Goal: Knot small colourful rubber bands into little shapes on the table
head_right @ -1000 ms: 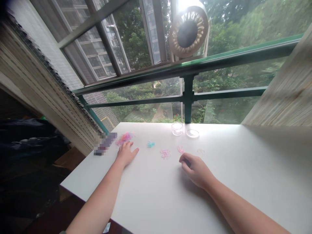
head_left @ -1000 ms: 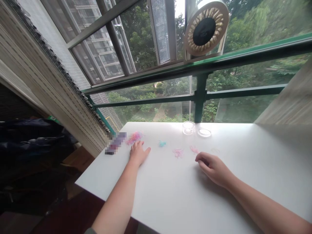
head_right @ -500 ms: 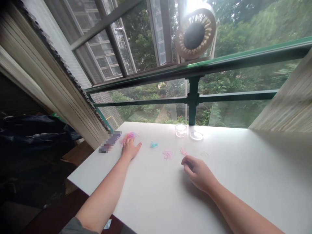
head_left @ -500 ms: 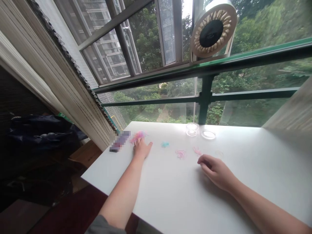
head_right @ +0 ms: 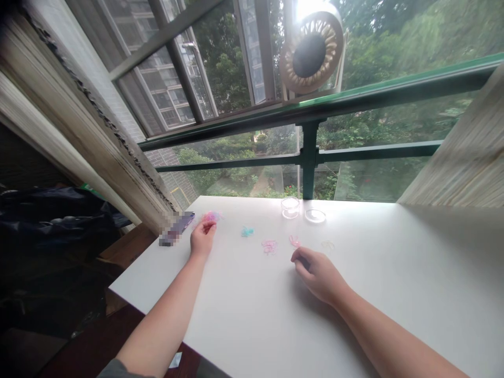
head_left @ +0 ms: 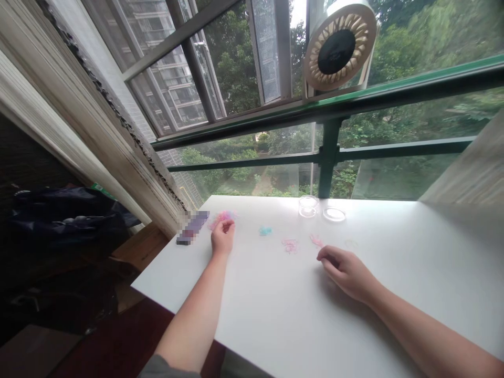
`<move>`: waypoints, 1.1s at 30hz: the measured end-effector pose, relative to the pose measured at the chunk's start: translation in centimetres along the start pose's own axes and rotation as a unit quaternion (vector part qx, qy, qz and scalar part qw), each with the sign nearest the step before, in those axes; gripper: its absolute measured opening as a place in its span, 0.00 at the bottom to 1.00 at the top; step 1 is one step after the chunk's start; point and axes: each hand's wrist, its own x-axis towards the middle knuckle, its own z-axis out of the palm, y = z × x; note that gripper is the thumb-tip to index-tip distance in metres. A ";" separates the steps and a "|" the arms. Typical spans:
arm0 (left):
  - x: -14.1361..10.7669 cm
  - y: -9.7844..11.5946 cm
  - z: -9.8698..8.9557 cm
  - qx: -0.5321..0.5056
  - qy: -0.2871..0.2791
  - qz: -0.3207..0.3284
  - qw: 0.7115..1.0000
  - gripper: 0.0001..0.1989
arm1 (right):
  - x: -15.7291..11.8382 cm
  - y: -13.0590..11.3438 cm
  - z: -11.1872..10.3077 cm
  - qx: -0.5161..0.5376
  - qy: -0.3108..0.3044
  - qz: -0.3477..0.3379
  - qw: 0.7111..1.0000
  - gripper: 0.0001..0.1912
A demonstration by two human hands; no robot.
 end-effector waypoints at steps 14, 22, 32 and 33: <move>-5.9 6.1 4.3 -0.073 -0.237 0.035 0.968 0.11 | 0.1 -0.6 0.0 0.041 0.013 -0.009 0.999 0.05; -9.7 12.3 9.2 -0.062 -0.471 0.273 0.836 0.08 | 0.2 -1.0 0.0 0.095 0.017 -0.066 0.993 0.06; -10.5 10.3 9.9 -0.101 -0.426 0.259 0.861 0.07 | 0.2 -0.5 0.2 0.118 0.034 -0.035 0.992 0.08; -10.5 10.3 9.9 -0.101 -0.425 0.261 0.861 0.07 | 0.2 -0.4 0.2 0.118 0.032 -0.032 0.992 0.09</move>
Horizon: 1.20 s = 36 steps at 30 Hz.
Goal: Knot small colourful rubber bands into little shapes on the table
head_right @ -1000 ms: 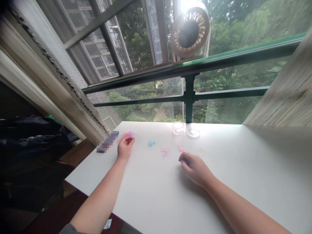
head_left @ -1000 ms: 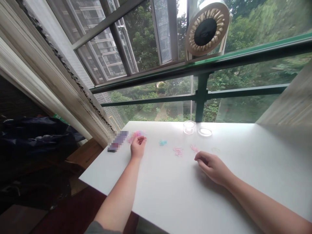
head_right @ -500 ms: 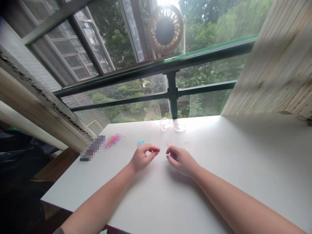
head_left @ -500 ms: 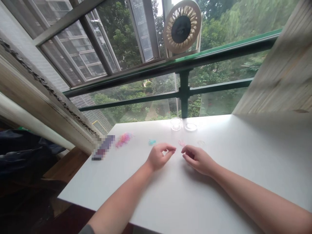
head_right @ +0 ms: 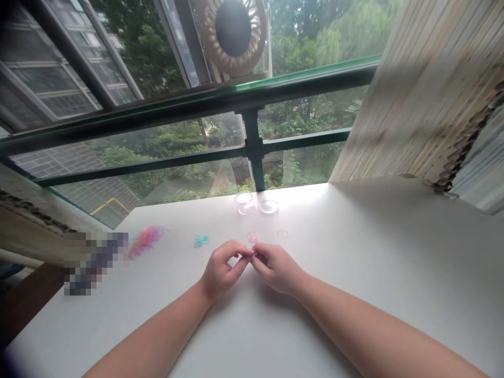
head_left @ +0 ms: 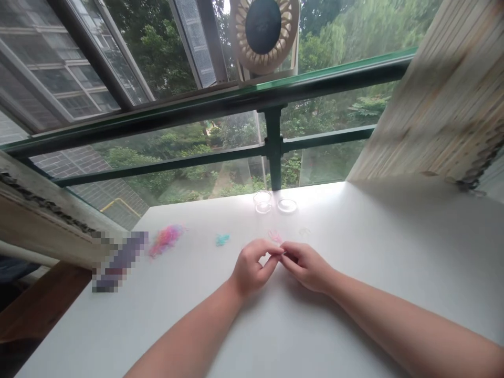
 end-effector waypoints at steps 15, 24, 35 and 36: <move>-0.1 0.1 -0.3 0.003 -0.019 -0.032 0.999 0.05 | -0.5 -0.5 -0.4 0.013 -0.018 0.037 0.999 0.11; -0.2 -0.1 -0.3 0.002 -0.032 -0.050 0.998 0.05 | -0.5 -0.4 -0.4 0.021 -0.017 0.041 0.999 0.08; -0.1 0.1 -0.4 -0.013 -0.049 -0.041 0.998 0.05 | -0.5 -0.6 -0.6 0.006 -0.020 0.022 1.000 0.15; -0.1 0.2 -0.4 -0.013 -0.048 -0.040 0.998 0.05 | -0.5 -0.7 -0.6 0.005 -0.021 0.021 1.000 0.15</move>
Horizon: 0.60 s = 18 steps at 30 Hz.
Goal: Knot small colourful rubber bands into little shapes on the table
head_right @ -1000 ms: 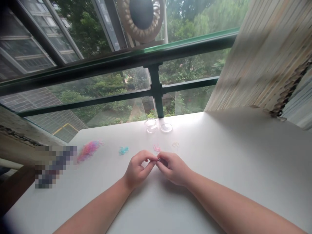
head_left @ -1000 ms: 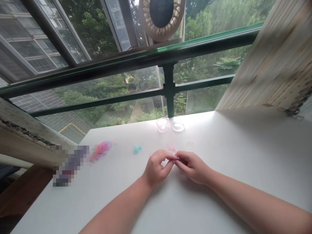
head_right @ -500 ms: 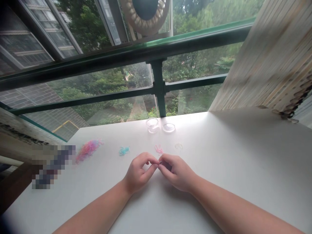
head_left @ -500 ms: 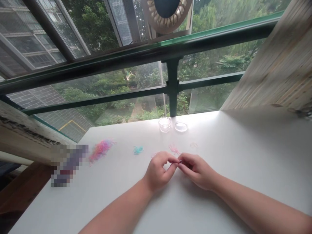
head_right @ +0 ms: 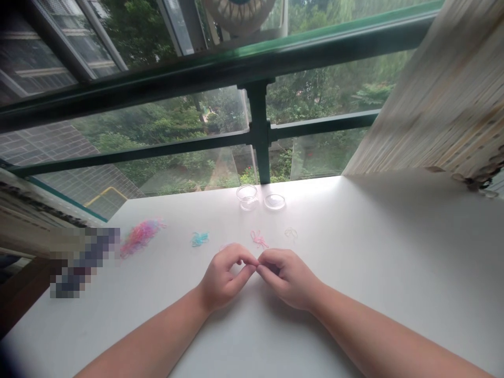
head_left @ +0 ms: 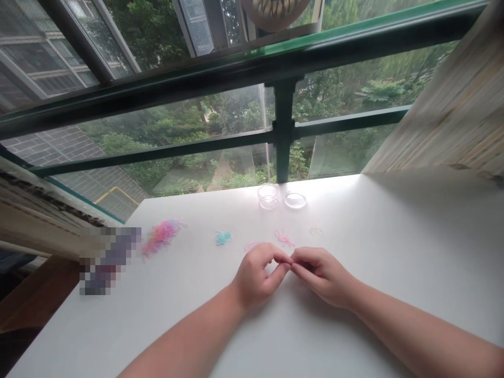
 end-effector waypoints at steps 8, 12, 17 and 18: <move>0.0 0.0 0.0 -0.006 0.014 -0.011 1.000 0.04 | 0.0 -0.2 -0.2 0.011 -0.013 0.013 1.000 0.14; 0.0 -0.1 0.0 0.001 0.020 -0.029 0.999 0.05 | 0.0 -0.1 -0.1 0.012 -0.013 0.012 1.000 0.14; -0.1 -0.1 0.0 0.008 0.020 -0.034 0.999 0.05 | 0.0 0.0 -0.1 0.004 -0.018 0.006 1.000 0.13; -0.1 -0.1 0.0 0.008 0.019 -0.032 0.999 0.04 | 0.0 0.0 -0.1 0.002 -0.017 0.005 1.000 0.13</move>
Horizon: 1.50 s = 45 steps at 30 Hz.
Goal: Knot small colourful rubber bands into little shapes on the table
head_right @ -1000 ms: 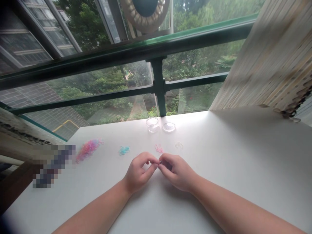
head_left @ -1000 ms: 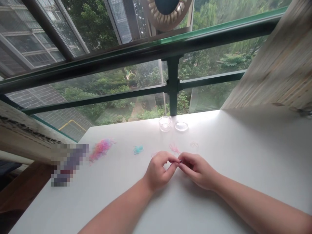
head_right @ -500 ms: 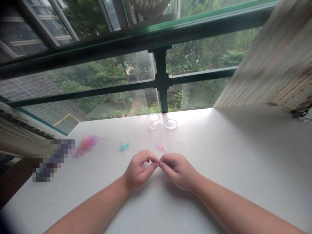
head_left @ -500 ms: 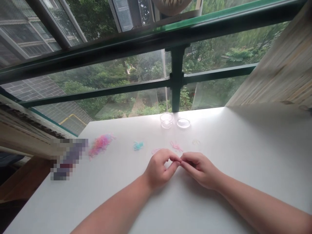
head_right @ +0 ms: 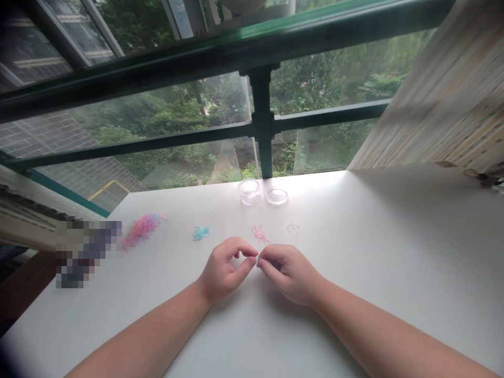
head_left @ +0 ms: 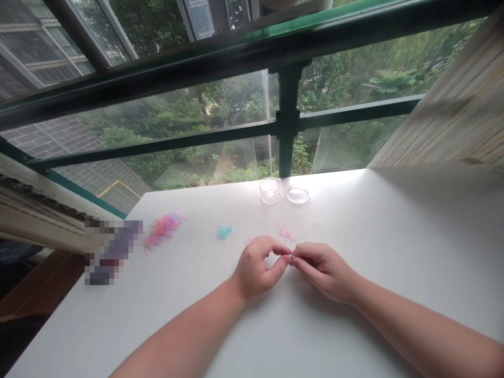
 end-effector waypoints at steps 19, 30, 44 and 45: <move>-0.1 0.1 0.0 -0.009 -0.004 -0.003 1.000 0.02 | -0.4 -0.1 0.0 0.037 0.003 0.033 0.999 0.04; 0.0 0.2 0.0 -0.002 0.002 0.006 1.000 0.02 | -0.2 -0.2 -0.1 0.028 0.005 0.023 0.999 0.07; 0.0 0.0 0.0 -0.019 -0.024 0.047 0.998 0.03 | -0.1 -0.1 0.0 0.003 -0.016 -0.002 1.000 0.08; 0.0 0.0 0.0 -0.019 -0.024 0.048 0.998 0.03 | 0.0 -0.1 0.0 0.002 -0.015 -0.001 1.000 0.08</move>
